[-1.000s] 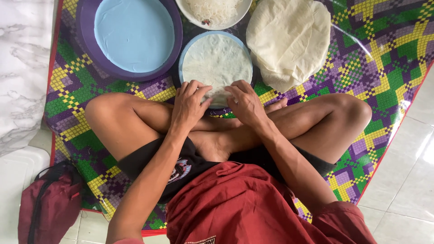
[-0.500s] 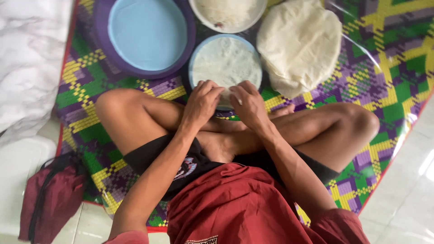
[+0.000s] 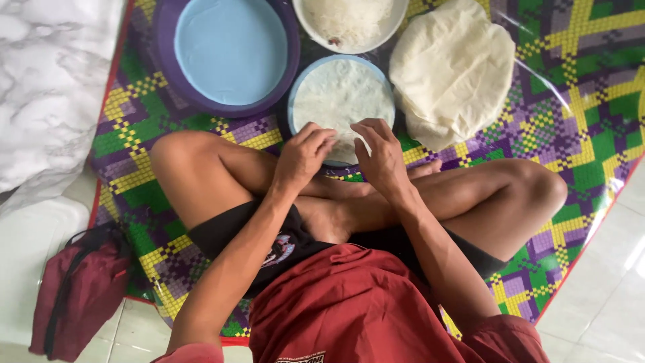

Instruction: Hand-rolling thin wrappers with vermicelli filling while sitting on a mat.

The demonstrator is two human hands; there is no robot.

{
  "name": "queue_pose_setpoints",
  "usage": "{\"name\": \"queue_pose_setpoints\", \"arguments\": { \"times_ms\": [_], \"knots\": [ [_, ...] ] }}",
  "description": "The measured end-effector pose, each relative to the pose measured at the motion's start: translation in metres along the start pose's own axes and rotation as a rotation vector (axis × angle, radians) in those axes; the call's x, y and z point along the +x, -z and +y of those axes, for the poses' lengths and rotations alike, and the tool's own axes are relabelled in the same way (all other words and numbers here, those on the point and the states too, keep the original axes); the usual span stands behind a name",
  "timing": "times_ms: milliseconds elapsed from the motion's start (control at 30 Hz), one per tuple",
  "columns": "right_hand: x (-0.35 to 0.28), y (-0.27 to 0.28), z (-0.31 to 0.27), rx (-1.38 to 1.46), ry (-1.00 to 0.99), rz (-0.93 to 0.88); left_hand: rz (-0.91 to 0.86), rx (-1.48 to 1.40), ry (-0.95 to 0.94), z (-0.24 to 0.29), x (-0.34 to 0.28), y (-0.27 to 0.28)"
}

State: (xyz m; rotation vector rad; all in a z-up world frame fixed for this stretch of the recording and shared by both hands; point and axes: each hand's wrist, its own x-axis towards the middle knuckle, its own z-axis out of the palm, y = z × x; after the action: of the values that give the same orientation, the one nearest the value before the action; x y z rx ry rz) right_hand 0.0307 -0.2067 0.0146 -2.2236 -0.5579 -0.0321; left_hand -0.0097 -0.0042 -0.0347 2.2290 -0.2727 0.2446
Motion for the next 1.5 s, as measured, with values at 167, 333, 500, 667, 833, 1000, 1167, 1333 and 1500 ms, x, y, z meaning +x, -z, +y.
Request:
{"name": "queue_pose_setpoints", "arguments": {
  "times_ms": [167,333,500,667,833,1000,1167,1333,1500],
  "knots": [
    [-0.013,-0.004,0.017,-0.124,-0.078,-0.063,-0.042,0.118,0.016,0.011,0.008,0.012],
    [-0.015,-0.02,0.022,-0.165,-0.119,-0.161,-0.167,0.326,0.027,0.018,0.007,0.011],
    [-0.015,-0.01,0.023,-0.101,-0.148,-0.21,-0.194,0.293,0.033,0.011,0.001,0.013],
    [-0.012,0.001,0.022,-0.097,-0.16,-0.21,-0.191,0.284,0.088,0.019,0.009,0.021],
    [-0.012,-0.02,0.029,-0.169,-0.086,-0.209,-0.231,0.337,0.053,0.016,0.011,0.013],
    [-0.013,-0.009,0.022,-0.146,-0.091,-0.208,-0.241,0.377,0.024,0.025,0.008,0.028],
    [-0.015,0.009,0.018,-0.082,-0.113,-0.165,-0.22,0.335,0.023,0.013,0.001,0.026],
    [-0.008,-0.013,0.025,-0.17,-0.038,-0.136,-0.227,0.418,0.056,0.021,0.012,0.025],
    [-0.013,-0.011,0.022,-0.124,-0.071,-0.183,-0.262,0.371,0.057,0.024,0.008,0.029]
  ]
}}
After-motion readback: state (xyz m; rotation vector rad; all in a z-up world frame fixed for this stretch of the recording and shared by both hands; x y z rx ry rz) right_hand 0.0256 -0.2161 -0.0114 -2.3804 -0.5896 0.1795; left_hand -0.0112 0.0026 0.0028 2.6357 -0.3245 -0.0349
